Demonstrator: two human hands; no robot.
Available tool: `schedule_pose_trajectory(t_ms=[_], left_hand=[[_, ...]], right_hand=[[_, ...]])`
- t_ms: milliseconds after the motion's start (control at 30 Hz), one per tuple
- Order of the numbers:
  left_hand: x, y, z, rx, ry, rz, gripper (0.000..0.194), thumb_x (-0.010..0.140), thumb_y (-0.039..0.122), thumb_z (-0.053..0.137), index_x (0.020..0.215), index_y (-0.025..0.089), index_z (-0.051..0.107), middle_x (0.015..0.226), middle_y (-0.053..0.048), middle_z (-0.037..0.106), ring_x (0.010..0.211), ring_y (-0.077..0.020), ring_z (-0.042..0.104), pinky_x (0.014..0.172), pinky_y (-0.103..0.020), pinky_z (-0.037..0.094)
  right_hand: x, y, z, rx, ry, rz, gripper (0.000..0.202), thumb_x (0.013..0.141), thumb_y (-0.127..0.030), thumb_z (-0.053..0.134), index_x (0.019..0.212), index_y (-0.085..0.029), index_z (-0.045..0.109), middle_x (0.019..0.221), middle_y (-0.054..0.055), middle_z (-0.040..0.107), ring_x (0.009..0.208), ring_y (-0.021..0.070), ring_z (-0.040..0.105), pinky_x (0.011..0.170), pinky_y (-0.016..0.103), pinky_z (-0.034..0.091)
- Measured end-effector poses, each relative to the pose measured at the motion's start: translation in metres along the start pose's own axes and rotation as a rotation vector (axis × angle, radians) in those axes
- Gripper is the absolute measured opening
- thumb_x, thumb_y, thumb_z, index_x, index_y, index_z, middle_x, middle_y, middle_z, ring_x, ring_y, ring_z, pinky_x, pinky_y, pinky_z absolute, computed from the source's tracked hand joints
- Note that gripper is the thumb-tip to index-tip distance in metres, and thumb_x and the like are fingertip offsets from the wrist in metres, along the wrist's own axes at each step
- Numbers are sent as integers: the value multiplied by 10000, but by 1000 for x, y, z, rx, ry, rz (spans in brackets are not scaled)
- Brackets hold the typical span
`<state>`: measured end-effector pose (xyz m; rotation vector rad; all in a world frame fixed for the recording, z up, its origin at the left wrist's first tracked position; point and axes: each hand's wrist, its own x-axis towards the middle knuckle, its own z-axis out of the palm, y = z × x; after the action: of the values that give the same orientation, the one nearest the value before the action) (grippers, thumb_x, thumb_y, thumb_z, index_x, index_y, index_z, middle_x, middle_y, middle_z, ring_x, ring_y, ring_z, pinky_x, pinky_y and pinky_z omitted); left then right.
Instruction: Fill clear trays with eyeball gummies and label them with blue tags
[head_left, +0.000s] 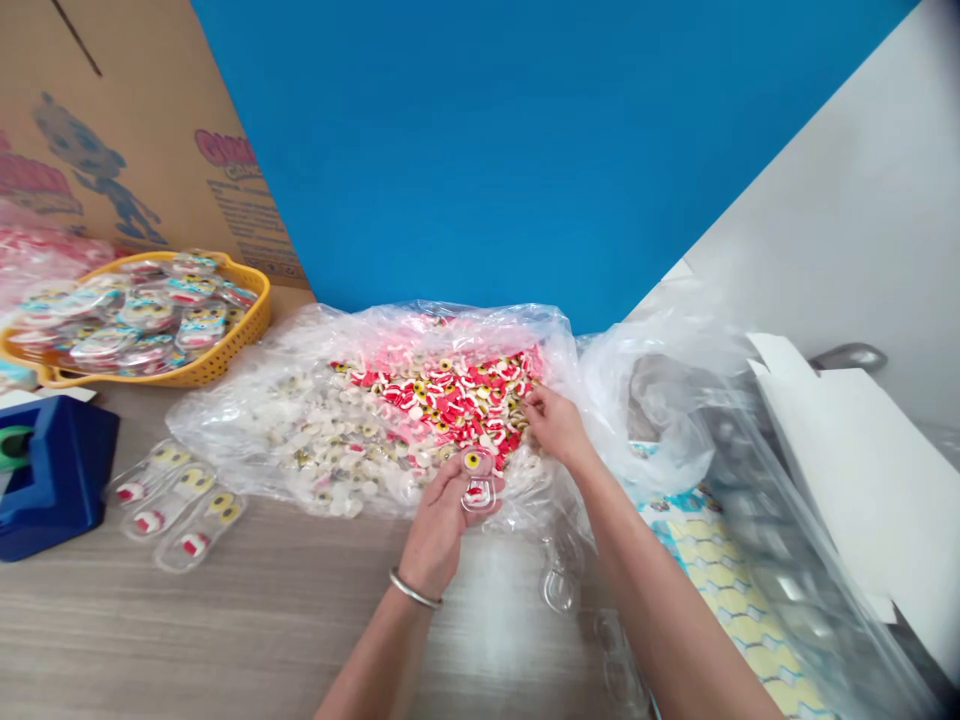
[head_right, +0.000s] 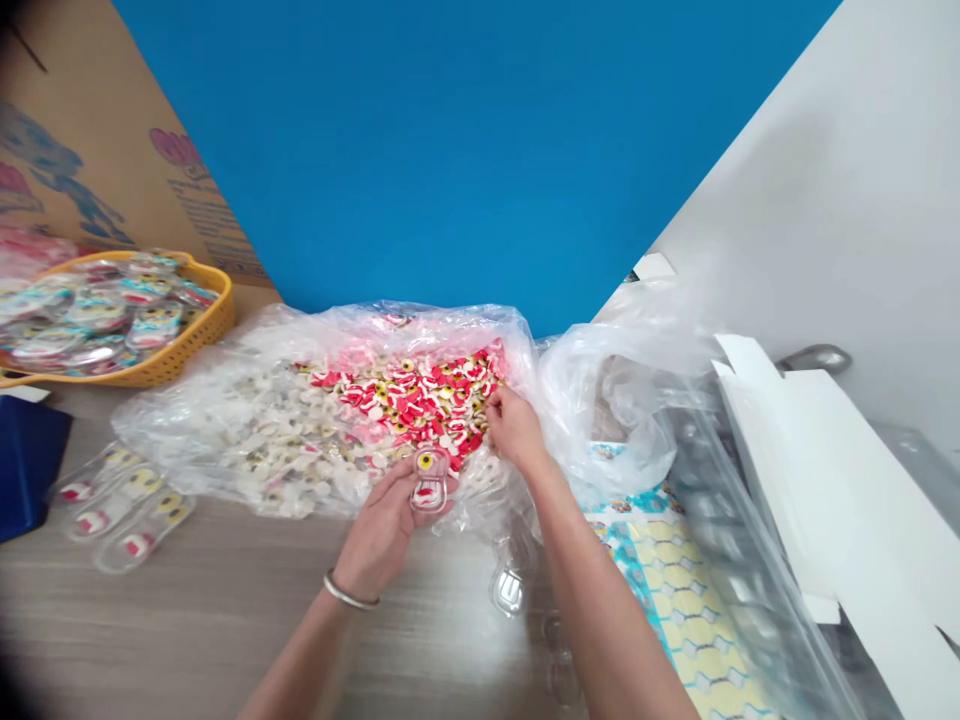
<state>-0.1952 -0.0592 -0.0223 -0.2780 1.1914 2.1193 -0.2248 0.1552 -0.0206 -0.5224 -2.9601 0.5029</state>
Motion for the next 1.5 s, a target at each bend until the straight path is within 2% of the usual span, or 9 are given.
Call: schedule_pose_trajectory(t_ms=[233,400,500,667,800,1100,1233,1367,1500], left_hand=[[2,-2,-1,24,-21,22,331,768,349,672,1053,179,667,1122,-113,702,950,-256,698,777,-374,573],[1,0,-1,12,-17,7,335,759,346,684,1047,176,670,1116,-117,701,937,-253,697,769,-371,570],[0,0,0,8,-13,6,335,778,343,666,1068,175,668,1126,-120,695,925,-243,693,773,-374,569],[2,-6,-4,11,-75,76,309,812,329,636,1087,192,673,1152,-98,679,974,-221,664,777,-338,569],[4,-11,-7,5,-64,103,302,812,317,636,1093,210,669,1172,-83,665,1036,-216,636,771,-311,565],[3,-9,-5,-4,-73,119,319,811,335,642,1103,212,669,1164,-82,671,1042,-220,639,786,-309,561],[1,-5,-4,-4,-70,107,309,811,334,629,1087,198,664,1166,-89,678,1008,-229,663,776,-326,573],[0,0,-2,-12,-37,44,334,774,307,659,1089,197,646,1059,-78,715,912,-233,704,798,-387,578],[-1,5,2,3,-14,43,313,727,266,694,1025,189,635,978,-56,732,901,-234,709,796,-383,586]], right_hand=[[1,-6,6,66,40,-16,102,792,-159,553,802,-199,646,942,55,674,807,168,596,698,252,399],[0,-3,1,183,89,16,114,822,-202,499,769,-186,599,731,15,652,653,150,586,626,242,425],[-23,-12,-5,258,140,15,140,870,-247,457,816,-185,570,727,10,647,628,148,585,606,241,448],[-81,-48,0,206,219,-363,123,920,-188,482,864,-197,592,900,56,672,832,176,627,756,279,494],[-99,-57,11,-22,249,-538,164,952,-164,478,951,-182,641,1053,105,682,950,216,620,839,344,512],[-108,-59,10,158,208,-443,164,949,-164,472,969,-193,632,1080,97,663,1031,203,615,917,352,511],[-97,-49,0,244,218,-325,140,951,-197,471,926,-204,608,995,81,668,958,193,624,872,320,494],[-78,-33,-14,107,203,-162,111,912,-182,509,917,-193,619,935,83,674,908,216,607,826,328,463],[-102,-41,-26,15,146,-213,112,914,-194,522,939,-186,631,949,83,684,925,218,594,836,338,434]])
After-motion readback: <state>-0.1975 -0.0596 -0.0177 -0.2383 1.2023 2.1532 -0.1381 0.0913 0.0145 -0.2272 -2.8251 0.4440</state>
